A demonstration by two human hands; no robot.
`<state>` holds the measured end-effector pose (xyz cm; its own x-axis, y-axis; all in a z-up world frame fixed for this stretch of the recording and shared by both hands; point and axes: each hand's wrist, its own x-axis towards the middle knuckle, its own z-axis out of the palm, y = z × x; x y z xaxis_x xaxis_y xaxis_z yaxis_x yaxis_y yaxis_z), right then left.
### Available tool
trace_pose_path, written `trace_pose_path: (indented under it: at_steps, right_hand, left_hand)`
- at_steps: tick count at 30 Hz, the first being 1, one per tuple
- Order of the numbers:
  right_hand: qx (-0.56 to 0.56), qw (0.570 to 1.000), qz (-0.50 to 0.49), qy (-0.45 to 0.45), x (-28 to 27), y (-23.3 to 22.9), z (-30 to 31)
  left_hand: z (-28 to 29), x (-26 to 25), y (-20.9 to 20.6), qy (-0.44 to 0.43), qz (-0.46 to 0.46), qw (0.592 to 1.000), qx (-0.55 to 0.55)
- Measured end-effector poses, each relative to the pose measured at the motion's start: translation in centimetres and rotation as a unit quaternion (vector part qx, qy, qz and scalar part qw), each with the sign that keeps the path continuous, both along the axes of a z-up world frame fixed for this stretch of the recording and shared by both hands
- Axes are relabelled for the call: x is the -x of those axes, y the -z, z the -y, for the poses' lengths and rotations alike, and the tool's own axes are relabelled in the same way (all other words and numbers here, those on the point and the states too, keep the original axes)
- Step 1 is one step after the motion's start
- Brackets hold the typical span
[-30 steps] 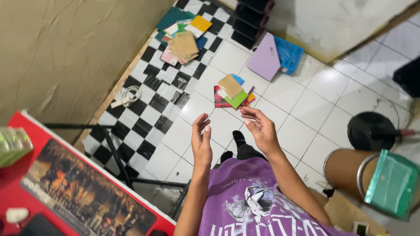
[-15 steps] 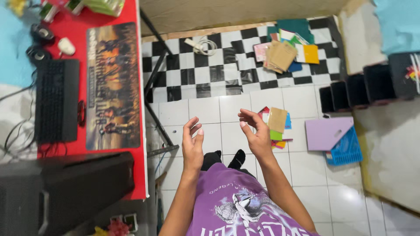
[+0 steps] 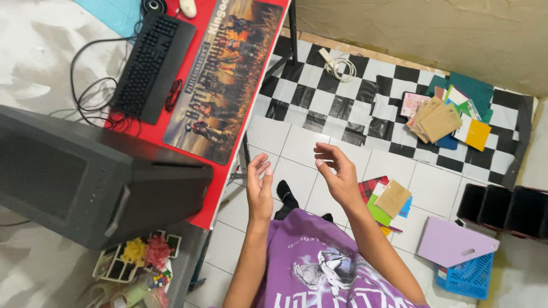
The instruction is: The person arranges various decorative items on a desk and a small side table. They move small potted artificial flowers, a white box, a keychain, and a pair of glasses between the two surfaces. The person also picks up and places several white straws into a holder on the side table.
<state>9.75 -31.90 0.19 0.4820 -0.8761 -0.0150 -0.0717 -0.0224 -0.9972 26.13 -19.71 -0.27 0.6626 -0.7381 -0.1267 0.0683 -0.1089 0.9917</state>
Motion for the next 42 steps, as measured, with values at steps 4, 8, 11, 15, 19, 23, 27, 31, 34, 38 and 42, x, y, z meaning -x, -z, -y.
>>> trace_pose_path:
  at_steps: [4,8,11,15,19,23,27,31,34,38,42]
  right_hand:
    - [0.026,0.999,-0.013,-0.026,-4.1,-1.0,1.2]
    - [0.046,0.997,-0.014,-0.054,-8.5,-1.8,2.0]
    - [0.057,0.996,-0.010,-0.072,-11.7,-1.6,2.5]
    - [0.070,0.992,-0.005,-0.109,-15.3,-1.3,3.6]
    - [0.057,0.988,-0.025,-0.144,-19.2,-0.1,5.6]
    - [0.057,0.977,-0.051,-0.197,-24.0,1.9,8.8]
    - [0.004,0.965,-0.047,-0.257,-30.4,5.7,11.7]
    - [-0.044,0.946,-0.047,-0.318,-36.7,9.3,14.9]
    - [-0.054,0.937,-0.087,-0.335,-42.0,12.8,17.8]
    - [-0.016,0.926,-0.103,-0.362,-48.6,19.3,20.6]
    - [0.046,0.907,-0.143,-0.393,-54.9,25.7,22.0]
  left_hand:
    - [0.3,-3.9,0.4,-0.024,0.003,0.999,0.021]
    - [-0.2,-7.7,0.7,-0.047,0.008,0.999,0.025]
    - [-0.5,-10.0,1.0,-0.059,0.013,0.998,0.023]
    - [-0.4,-12.5,1.6,-0.101,0.010,0.994,0.029]
    - [0.2,-14.7,2.9,-0.141,-0.006,0.990,0.011]
    - [2.0,-17.0,4.3,-0.180,-0.010,0.983,0.024]
    - [3.7,-19.7,7.0,-0.236,-0.025,0.971,-0.008]
    - [6.1,-23.1,10.7,-0.312,-0.043,0.947,-0.059]
    - [7.6,-25.9,14.9,-0.363,-0.050,0.927,-0.085]
    - [9.2,-31.4,23.4,-0.444,-0.026,0.891,-0.090]
    - [9.4,-36.8,31.6,-0.495,0.018,0.827,-0.265]
